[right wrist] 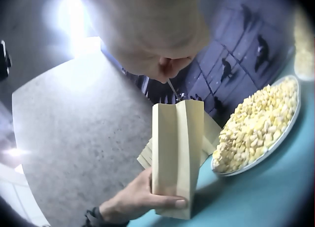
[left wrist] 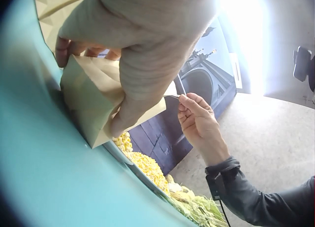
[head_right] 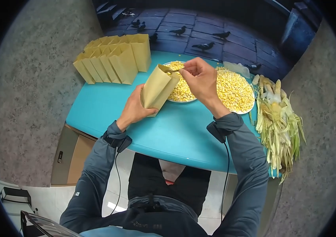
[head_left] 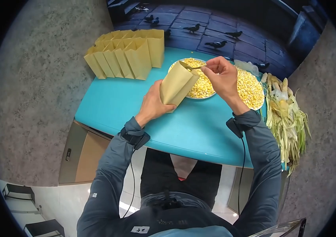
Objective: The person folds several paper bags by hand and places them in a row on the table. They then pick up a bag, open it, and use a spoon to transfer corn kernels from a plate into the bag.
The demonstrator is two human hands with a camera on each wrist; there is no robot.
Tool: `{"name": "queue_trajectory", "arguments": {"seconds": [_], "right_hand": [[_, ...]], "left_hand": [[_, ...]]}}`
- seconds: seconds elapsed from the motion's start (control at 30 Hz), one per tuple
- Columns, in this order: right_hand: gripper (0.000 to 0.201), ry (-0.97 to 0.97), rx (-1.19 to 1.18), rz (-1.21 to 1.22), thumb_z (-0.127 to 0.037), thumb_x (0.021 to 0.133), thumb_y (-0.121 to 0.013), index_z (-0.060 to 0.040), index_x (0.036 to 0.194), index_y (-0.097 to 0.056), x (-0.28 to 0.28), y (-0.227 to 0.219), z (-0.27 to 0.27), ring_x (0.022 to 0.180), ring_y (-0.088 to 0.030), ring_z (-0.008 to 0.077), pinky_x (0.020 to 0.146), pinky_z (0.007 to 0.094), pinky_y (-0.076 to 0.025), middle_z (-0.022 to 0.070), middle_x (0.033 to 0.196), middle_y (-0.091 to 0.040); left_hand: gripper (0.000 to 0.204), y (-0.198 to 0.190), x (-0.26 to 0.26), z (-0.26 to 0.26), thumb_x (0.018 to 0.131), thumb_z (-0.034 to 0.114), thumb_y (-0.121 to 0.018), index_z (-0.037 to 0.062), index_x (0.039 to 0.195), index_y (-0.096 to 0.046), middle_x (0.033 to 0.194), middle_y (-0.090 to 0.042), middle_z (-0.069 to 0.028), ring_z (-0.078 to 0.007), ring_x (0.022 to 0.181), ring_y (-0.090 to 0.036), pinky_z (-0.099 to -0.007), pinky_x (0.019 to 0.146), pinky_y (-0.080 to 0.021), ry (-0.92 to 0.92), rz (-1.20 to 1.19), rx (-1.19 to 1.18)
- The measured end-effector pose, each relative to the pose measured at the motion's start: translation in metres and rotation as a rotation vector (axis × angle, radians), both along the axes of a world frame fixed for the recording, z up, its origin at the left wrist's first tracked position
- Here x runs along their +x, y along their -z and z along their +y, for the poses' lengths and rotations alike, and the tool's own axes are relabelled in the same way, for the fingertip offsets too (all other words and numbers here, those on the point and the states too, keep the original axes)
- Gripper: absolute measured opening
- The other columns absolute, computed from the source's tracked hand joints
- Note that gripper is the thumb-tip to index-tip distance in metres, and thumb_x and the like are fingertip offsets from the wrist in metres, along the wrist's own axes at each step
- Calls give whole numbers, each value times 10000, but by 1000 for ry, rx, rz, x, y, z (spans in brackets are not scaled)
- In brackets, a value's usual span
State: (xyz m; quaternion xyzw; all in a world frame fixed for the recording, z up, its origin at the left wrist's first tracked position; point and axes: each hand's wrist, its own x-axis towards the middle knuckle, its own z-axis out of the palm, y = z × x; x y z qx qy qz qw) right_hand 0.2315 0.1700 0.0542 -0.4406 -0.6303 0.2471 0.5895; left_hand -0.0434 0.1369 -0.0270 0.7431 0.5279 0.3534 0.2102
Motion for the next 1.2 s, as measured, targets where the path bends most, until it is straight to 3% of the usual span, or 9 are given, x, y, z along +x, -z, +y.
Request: {"name": "queue_trajectory", "arguments": {"seconds": [0.07, 0.37, 0.5, 0.6, 0.67, 0.77, 0.9, 0.97, 1.2], "right_hand": [[131, 27, 271, -231, -92, 927, -821, -15, 994, -739, 3, -8, -7, 757, -696, 104, 669, 281, -540, 59, 832, -759], [135, 251, 82, -313, -105, 906, -816, -27, 987, -743, 58, 60, 25, 717, -718, 142, 677, 310, -569, 76, 806, -761], [172, 305, -162, -208, -121, 886, -835, -12, 987, -749, 51, 85, 26, 724, -717, 143, 692, 309, -577, 58, 818, -770], [187, 343, -270, 1, -88, 868, -857, 9, 979, -742, 46, 96, 34, 722, -712, 149, 681, 308, -573, 63, 850, -769], [207, 325, -454, 319, -49, 843, -878, 19, 979, -737, 44, 97, 40, 726, -703, 155, 666, 304, -563, 75, 887, -762], [240, 324, -565, 438, -7, 823, -892, 2, 996, -726, 46, 96, 43, 710, -675, 138, 639, 270, -541, 52, 852, -730], [232, 319, -541, 371, -6, 839, -880, 8, 1013, -726, 51, 94, 39, 710, -675, 138, 646, 268, -545, 52, 854, -730], [207, 338, -400, 190, -14, 839, -868, 23, 994, -735, 50, 94, 37, 715, -698, 161, 646, 307, -555, 83, 878, -749], [145, 231, -598, 473, 6, 866, -848, 16, 954, -734, 42, 99, 45, 650, -654, 138, 593, 268, -521, 65, 821, -724]], "left_hand": [[1010, 2, 6, 0, 665, 240, -986, 45, 1508, -466, 1398, -636, -213, -407, 1284, -645, -502, 1074, -541, 9, -8, -1], [994, 1, 0, -2, 684, 237, -980, 33, 1507, -462, 1397, -639, -222, -409, 1274, -653, -493, 1063, -549, 23, -16, 28], [992, 0, -1, -4, 690, 239, -978, 30, 1509, -458, 1392, -643, -220, -410, 1258, -662, -495, 1057, -553, 11, -9, 12], [997, -1, 0, -3, 690, 242, -979, 28, 1510, -454, 1393, -640, -221, -410, 1262, -660, -495, 1059, -552, 10, -10, 12], [1001, 0, 1, -3, 689, 243, -981, 26, 1511, -452, 1397, -638, -223, -409, 1270, -655, -494, 1063, -550, 16, -12, 4], [999, 3, 0, -1, 693, 244, -979, 25, 1513, -452, 1405, -630, -226, -408, 1291, -643, -492, 1072, -544, 19, 9, 27], [997, 4, -1, -1, 698, 243, -977, 27, 1518, -454, 1412, -625, -227, -408, 1299, -636, -494, 1082, -538, 7, 3, 21], [996, 4, -3, -1, 698, 247, -975, 27, 1519, -455, 1408, -628, -225, -410, 1293, -638, -497, 1082, -538, -17, 1, 26], [993, 1, -1, -3, 681, 239, -977, 29, 1507, -466, 1397, -636, -222, -421, 1283, -641, -498, 1072, -543, -13, -17, 8]]}}
